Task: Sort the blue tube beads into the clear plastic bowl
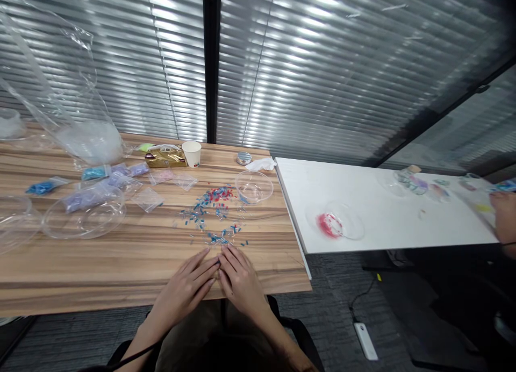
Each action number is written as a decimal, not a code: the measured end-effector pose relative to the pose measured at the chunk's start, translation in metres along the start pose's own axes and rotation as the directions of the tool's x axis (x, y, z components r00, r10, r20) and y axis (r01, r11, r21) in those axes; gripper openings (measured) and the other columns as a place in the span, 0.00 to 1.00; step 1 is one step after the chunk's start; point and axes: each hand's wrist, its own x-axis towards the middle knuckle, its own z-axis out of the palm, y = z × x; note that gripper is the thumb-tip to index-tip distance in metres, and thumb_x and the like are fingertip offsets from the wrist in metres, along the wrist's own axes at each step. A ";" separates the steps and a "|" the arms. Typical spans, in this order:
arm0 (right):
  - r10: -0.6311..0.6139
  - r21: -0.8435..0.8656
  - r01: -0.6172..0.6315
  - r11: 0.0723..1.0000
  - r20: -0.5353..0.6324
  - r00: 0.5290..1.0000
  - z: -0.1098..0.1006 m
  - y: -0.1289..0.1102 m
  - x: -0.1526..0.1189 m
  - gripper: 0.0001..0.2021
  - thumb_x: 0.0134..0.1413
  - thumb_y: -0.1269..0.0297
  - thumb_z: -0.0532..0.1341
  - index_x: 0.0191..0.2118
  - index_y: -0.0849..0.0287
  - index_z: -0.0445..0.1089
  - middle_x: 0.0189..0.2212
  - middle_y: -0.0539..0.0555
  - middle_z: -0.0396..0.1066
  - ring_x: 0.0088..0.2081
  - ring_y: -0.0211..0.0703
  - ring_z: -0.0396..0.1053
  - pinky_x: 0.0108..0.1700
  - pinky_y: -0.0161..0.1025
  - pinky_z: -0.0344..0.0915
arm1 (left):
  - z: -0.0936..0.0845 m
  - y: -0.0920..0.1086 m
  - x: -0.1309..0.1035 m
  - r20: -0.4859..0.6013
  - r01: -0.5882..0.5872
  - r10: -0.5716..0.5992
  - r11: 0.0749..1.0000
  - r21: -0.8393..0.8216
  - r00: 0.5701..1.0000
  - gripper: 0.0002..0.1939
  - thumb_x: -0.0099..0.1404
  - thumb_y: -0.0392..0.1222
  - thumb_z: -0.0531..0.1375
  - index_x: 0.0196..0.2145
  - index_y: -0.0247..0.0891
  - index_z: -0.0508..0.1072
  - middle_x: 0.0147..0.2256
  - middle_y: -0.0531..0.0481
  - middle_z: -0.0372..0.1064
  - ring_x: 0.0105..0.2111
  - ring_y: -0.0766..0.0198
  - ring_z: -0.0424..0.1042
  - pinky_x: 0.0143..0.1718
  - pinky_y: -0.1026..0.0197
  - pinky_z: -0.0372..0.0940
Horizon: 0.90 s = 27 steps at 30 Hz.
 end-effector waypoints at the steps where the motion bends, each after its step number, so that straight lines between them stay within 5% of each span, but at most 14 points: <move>1: 0.000 -0.001 0.000 1.000 -0.001 1.000 0.000 0.000 0.000 0.19 0.61 0.70 0.53 0.57 0.62 0.65 0.58 0.57 0.64 0.61 0.49 0.59 0.60 0.50 0.63 | 0.000 0.000 0.000 -0.002 -0.001 0.001 1.000 -0.001 1.000 0.19 0.70 0.39 0.53 0.58 0.41 0.66 0.58 0.50 0.64 0.63 0.51 0.52 0.58 0.48 0.62; 27: -0.013 -0.042 0.014 0.999 0.017 1.000 0.001 0.001 -0.001 0.19 0.61 0.69 0.54 0.57 0.63 0.65 0.58 0.58 0.64 0.61 0.48 0.57 0.61 0.49 0.61 | 0.003 0.000 -0.003 0.030 -0.010 0.009 0.999 0.040 0.999 0.20 0.70 0.40 0.54 0.59 0.40 0.65 0.59 0.50 0.62 0.64 0.51 0.51 0.59 0.47 0.60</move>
